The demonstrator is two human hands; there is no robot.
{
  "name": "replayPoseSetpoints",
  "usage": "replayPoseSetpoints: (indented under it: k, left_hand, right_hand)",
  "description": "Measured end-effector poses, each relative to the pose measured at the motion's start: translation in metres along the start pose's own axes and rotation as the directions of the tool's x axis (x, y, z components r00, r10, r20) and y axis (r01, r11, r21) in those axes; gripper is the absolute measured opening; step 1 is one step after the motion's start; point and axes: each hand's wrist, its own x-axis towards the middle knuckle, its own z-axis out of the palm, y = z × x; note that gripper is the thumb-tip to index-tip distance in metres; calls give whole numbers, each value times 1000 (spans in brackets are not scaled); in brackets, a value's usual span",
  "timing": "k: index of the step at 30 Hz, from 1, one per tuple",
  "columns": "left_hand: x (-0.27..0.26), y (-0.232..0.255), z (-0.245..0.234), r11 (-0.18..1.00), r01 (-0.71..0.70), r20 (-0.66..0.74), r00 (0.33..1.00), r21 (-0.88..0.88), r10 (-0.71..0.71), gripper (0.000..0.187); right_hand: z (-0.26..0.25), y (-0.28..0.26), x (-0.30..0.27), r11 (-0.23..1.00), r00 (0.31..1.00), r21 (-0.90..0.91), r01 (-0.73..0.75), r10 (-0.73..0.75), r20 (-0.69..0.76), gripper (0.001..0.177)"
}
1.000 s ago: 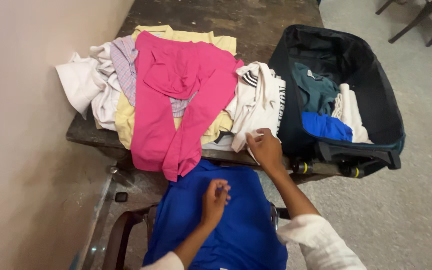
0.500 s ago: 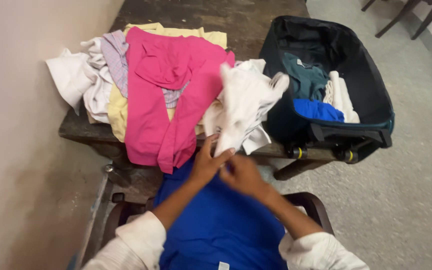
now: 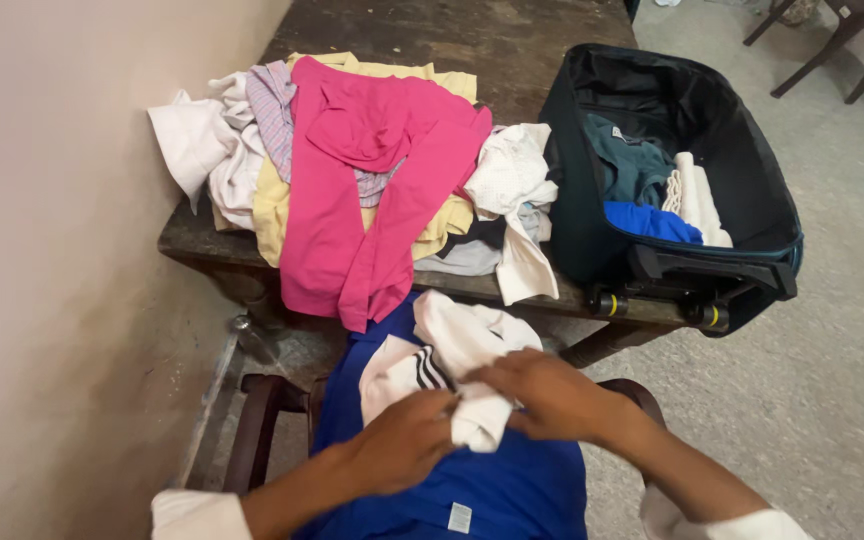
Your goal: The person folds various clothing items, including a green shirt, a blue shirt, white shorts, a blue jacket, and a white t-shirt, while sitting on a chair. They place the folded clothes into a black suitcase positioned on a table.
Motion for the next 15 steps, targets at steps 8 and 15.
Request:
replayPoseSetpoints:
  k: [8,15]
  left_hand:
    - [-16,32,-16,934,340,20,939,113,-345,46]
    - [-43,25,-65,960,271,160,947,76,-280,40]
  right_hand:
    - [6,-16,-71,903,588,-53,427,-321,-742,18]
    - [1,-2,-133,844,731,410,-347,517,-446,31]
